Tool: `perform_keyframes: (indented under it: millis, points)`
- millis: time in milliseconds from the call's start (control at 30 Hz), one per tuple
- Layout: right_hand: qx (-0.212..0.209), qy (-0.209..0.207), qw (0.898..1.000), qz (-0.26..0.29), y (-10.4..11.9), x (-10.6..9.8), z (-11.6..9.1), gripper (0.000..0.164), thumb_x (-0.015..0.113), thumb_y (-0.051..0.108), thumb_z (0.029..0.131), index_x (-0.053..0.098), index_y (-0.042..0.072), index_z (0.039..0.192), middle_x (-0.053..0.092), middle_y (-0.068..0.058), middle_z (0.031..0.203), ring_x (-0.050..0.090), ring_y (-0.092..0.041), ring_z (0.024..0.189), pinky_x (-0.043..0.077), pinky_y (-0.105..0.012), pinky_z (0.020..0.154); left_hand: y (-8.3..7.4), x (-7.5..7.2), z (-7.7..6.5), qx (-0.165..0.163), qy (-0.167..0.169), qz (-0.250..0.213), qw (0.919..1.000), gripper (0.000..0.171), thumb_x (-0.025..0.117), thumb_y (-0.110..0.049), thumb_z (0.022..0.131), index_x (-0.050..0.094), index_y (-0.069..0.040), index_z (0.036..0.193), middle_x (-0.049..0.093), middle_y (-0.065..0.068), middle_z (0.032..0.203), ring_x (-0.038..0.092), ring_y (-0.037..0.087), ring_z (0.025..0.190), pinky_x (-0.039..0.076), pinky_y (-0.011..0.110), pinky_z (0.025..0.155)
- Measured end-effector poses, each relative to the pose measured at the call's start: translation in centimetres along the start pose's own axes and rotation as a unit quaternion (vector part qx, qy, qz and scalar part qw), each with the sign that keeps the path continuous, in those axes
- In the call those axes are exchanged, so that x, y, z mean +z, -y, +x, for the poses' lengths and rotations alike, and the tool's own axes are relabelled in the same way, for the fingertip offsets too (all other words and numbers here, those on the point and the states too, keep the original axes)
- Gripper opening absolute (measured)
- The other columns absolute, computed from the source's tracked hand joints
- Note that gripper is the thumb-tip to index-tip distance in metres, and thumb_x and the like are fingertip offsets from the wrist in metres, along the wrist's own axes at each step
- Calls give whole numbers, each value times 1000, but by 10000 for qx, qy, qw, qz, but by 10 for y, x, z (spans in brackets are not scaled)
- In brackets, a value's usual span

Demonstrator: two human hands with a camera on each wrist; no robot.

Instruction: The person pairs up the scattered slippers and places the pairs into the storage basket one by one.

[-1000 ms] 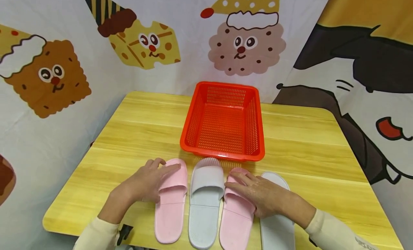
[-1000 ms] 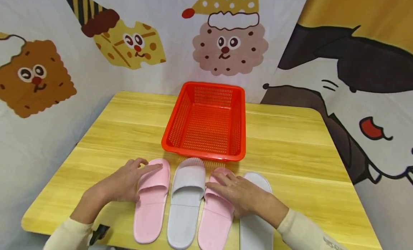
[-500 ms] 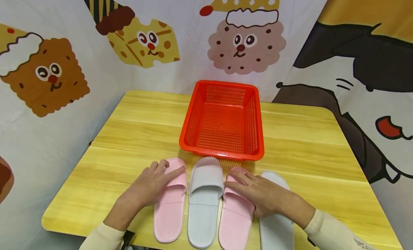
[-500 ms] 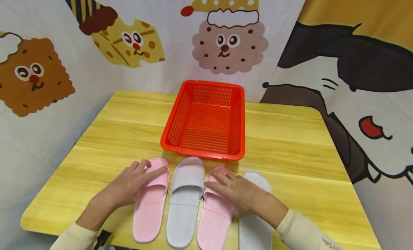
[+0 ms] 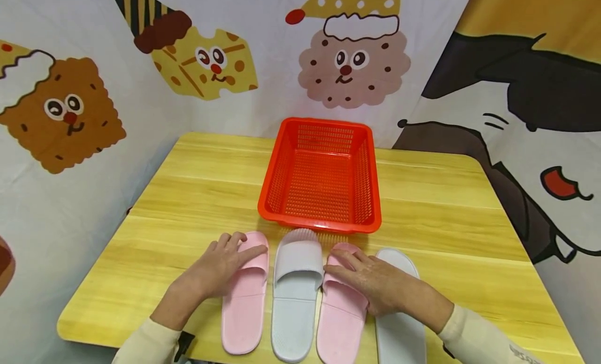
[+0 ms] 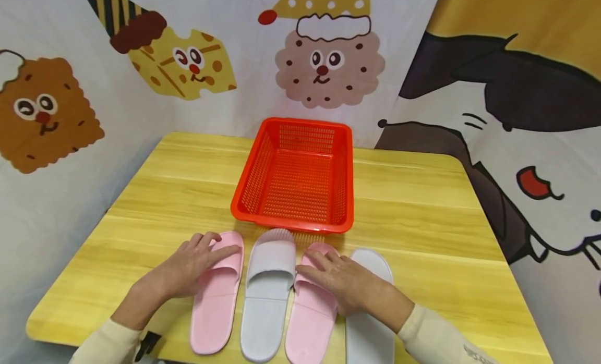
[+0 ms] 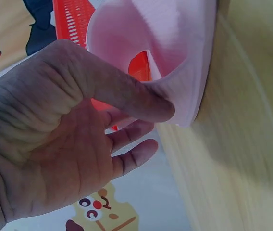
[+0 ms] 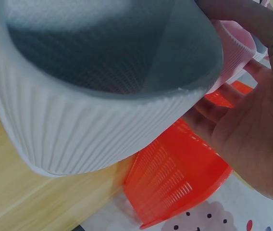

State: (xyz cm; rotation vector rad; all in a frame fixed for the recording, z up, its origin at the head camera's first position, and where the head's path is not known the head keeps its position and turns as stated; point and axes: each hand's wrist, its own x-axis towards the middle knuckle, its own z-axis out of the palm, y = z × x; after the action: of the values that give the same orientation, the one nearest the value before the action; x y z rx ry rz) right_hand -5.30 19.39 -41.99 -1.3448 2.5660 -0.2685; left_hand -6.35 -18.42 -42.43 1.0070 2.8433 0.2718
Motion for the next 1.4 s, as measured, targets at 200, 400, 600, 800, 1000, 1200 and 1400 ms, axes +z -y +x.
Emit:
perform_keyframes:
  millis: [200, 400, 600, 800, 1000, 1200, 1400]
  points:
    - [-216, -236, 9993, -170, -2, 2, 0, 107, 95, 13, 51, 50, 24, 147, 40, -14, 150, 34, -35, 140, 54, -53, 88, 4, -4, -3, -158, 48, -323, 9993, 81, 83, 5, 72, 56, -24, 142, 55, 21, 121, 53, 40, 103, 49, 57, 84]
    - [-246, -390, 9989, -93, -3, 1, -5, 105, 92, 13, 50, 51, 24, 146, 41, -14, 150, 35, -34, 141, 53, -53, 88, 5, -5, -8, -219, 119, -499, 9984, 92, 87, 4, 66, 52, -22, 147, 50, 24, 133, 51, 45, 113, 48, 62, 86]
    - [-286, -486, 9984, 51, -4, -1, -7, 108, 95, 18, 51, 50, 25, 149, 39, -14, 153, 32, -33, 143, 52, -54, 91, 3, 6, -13, -280, -21, -649, 9975, 104, 91, -5, 65, 42, -22, 154, 37, 28, 147, 46, 52, 122, 47, 69, 84]
    - [-330, -527, 9980, 106, -4, -2, -8, 108, 96, 18, 50, 51, 25, 148, 40, -13, 152, 32, -31, 143, 53, -53, 90, 3, 15, -12, -210, -281, -480, 9982, 103, 91, -4, 63, 46, -28, 152, 37, 26, 146, 51, 51, 112, 52, 64, 72]
    - [-263, -501, 9984, 70, -3, -1, -9, 109, 96, 20, 49, 50, 23, 148, 40, -13, 152, 33, -32, 143, 53, -53, 90, 3, 14, -8, 108, -507, -317, 9982, 97, 93, -1, 53, 56, -26, 140, 45, 25, 133, 56, 47, 96, 52, 60, 67]
    - [-254, -593, 9979, 13, -3, -2, -9, 109, 97, 24, 50, 51, 21, 148, 41, -13, 151, 35, -32, 142, 51, -54, 92, 3, 8, -7, -32, -256, -310, 9992, 94, 90, 5, 54, 58, -24, 137, 51, 23, 120, 57, 40, 92, 50, 58, 73]
    - [-142, -713, 9974, 14, -2, -7, -10, 107, 95, 29, 50, 50, 23, 147, 40, -11, 148, 43, -26, 133, 52, -51, 90, 10, 1, -10, -193, -195, -684, 9973, 95, 95, 1, 50, 60, -18, 137, 52, 24, 116, 57, 37, 93, 52, 52, 75]
